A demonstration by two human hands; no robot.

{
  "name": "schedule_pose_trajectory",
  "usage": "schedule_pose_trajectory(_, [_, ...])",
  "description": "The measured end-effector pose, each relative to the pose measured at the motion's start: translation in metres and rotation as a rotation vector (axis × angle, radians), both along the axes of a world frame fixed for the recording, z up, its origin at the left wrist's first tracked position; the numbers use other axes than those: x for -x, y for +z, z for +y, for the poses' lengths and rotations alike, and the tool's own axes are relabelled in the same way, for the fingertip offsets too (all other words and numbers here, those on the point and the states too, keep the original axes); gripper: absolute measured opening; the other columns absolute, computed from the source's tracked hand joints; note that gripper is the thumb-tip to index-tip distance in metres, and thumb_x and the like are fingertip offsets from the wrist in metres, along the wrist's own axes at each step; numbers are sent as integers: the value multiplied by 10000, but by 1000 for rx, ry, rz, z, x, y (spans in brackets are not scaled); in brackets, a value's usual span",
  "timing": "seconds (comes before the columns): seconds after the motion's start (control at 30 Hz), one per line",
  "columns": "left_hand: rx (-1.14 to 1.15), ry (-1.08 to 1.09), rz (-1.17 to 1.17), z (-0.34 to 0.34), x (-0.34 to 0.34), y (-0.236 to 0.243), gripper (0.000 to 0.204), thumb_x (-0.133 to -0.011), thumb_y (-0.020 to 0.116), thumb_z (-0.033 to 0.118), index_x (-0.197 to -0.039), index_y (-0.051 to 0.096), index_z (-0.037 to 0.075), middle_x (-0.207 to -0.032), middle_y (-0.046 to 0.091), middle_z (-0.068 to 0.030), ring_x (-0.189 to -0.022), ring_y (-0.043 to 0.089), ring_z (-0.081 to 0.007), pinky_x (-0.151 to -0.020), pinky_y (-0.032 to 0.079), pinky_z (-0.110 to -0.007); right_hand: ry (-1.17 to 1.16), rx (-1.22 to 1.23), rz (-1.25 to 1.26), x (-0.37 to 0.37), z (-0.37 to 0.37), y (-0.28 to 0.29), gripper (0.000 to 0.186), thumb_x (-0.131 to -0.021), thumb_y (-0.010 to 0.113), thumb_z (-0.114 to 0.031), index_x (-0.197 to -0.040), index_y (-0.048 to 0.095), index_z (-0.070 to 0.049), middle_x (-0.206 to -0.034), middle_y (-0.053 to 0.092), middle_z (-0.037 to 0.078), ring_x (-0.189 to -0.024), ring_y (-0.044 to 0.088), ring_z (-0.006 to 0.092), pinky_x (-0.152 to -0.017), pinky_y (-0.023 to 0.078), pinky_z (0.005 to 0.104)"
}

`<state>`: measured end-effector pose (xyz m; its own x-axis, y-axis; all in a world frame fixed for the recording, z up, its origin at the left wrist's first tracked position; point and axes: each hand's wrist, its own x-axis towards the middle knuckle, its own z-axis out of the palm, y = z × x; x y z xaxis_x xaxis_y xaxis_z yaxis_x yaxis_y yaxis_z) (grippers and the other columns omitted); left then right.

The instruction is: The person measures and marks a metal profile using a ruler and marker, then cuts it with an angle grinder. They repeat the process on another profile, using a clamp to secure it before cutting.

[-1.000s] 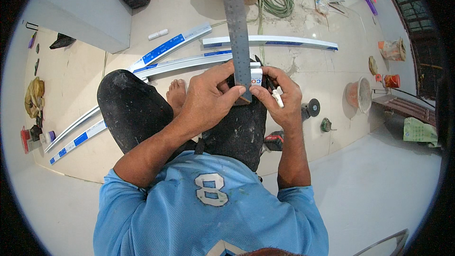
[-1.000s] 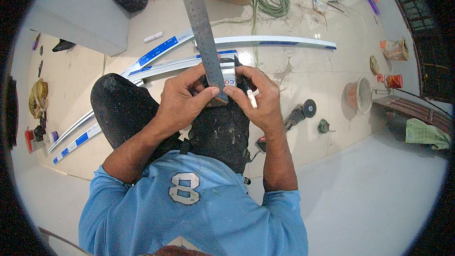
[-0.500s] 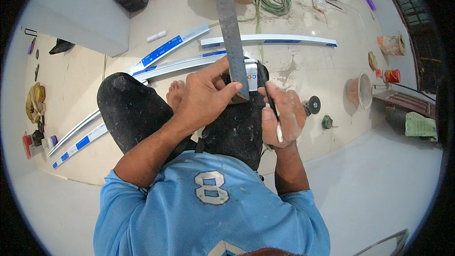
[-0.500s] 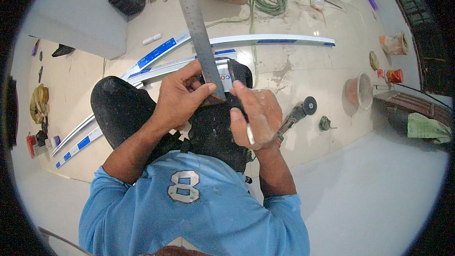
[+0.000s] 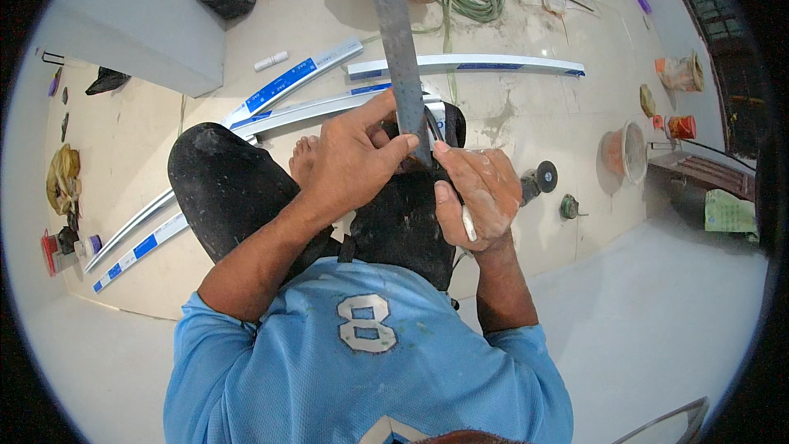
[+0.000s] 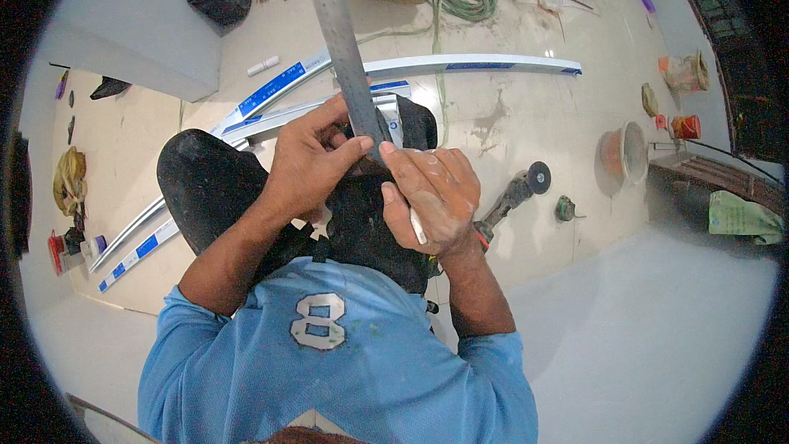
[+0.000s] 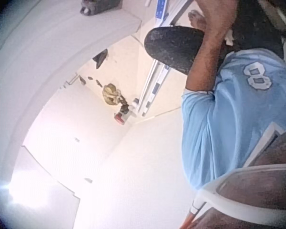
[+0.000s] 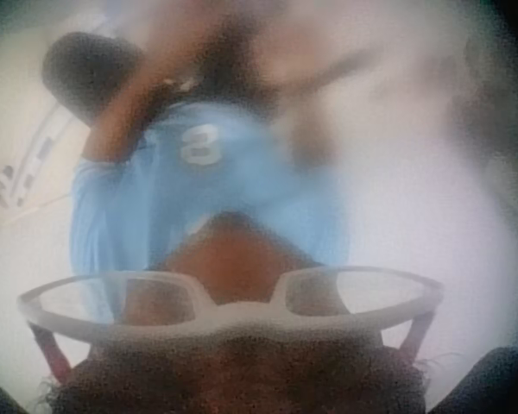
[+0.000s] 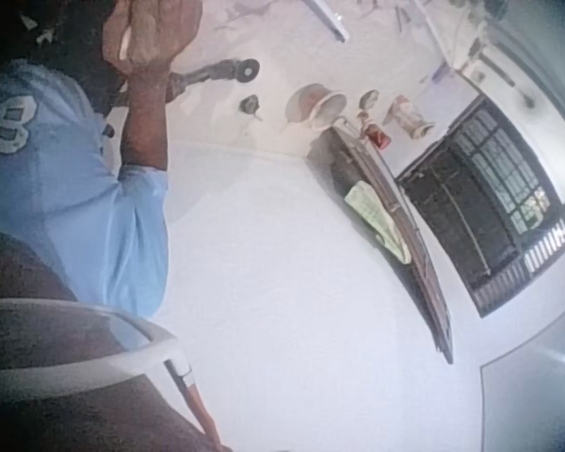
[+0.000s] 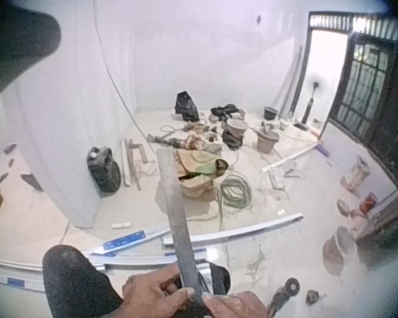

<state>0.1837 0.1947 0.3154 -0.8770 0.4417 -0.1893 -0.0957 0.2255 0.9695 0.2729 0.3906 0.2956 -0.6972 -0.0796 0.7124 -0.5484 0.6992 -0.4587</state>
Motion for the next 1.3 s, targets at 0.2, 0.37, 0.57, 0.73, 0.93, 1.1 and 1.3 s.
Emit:
schedule_pose_trajectory(0.2, [90,-19,81,-2,4,-3,650,-940,788,21,-1568,625,62,-1170,788,-43,-780,598,-21,-705,531,-211,-5,-62,-44,-18,1,0,513,-735,789,-107,-1227,790,39,-934,740,132,-702,644,272,-655,491,430])
schedule_pose_trajectory(0.37, [58,7,95,-2,3,-8,624,-945,783,78,-1554,647,96,-1091,818,-62,-701,581,-31,-666,534,-242,-5,-89,-108,-37,2,-1,495,-733,793,-111,-1203,790,46,-920,735,129,-693,645,262,-641,476,425])
schedule_pose_trajectory(0.57, [109,-42,37,-3,8,3,604,-948,779,59,-1536,644,31,-1215,791,-69,-843,637,-47,-791,561,-242,-91,96,-228,-54,13,-7,510,-813,818,-152,-1288,760,23,-1070,756,182,-890,727,315,-770,561,465])
schedule_pose_trajectory(0.73, [-30,-83,0,-7,25,-14,577,-950,798,75,-1502,654,-8,-1253,777,-89,-1012,710,-112,-929,587,-292,-71,225,-395,14,26,7,688,-834,801,-91,-1504,647,-62,-1402,670,255,-1244,679,401,-1095,550,480])
schedule_pose_trajectory(0.93, [-70,-91,-107,-13,39,-15,619,-936,828,94,-1517,640,-5,-1267,772,-117,-1107,721,-160,-1015,581,-342,215,201,-515,59,44,-3,695,-821,794,-79,-1500,645,-76,-1438,662,222,-1346,642,395,-1200,480,475])
schedule_pose_trajectory(1.1, [-168,-88,-204,-20,46,1,679,-935,839,111,-1563,602,9,-1289,768,-139,-1140,720,-183,-1038,579,-364,259,286,-553,66,46,0,615,-870,837,-145,-1444,663,-10,-1408,693,191,-1310,669,326,-1152,509,440])
schedule_pose_trajectory(1.3, [-196,-151,-83,-33,47,-5,741,-922,850,102,-1605,569,39,-1345,755,-141,-1089,715,-137,-1002,581,-317,197,385,-690,66,51,-6,607,-919,877,-276,-1414,681,14,-1340,735,187,-1240,696,291,-1099,534,421])
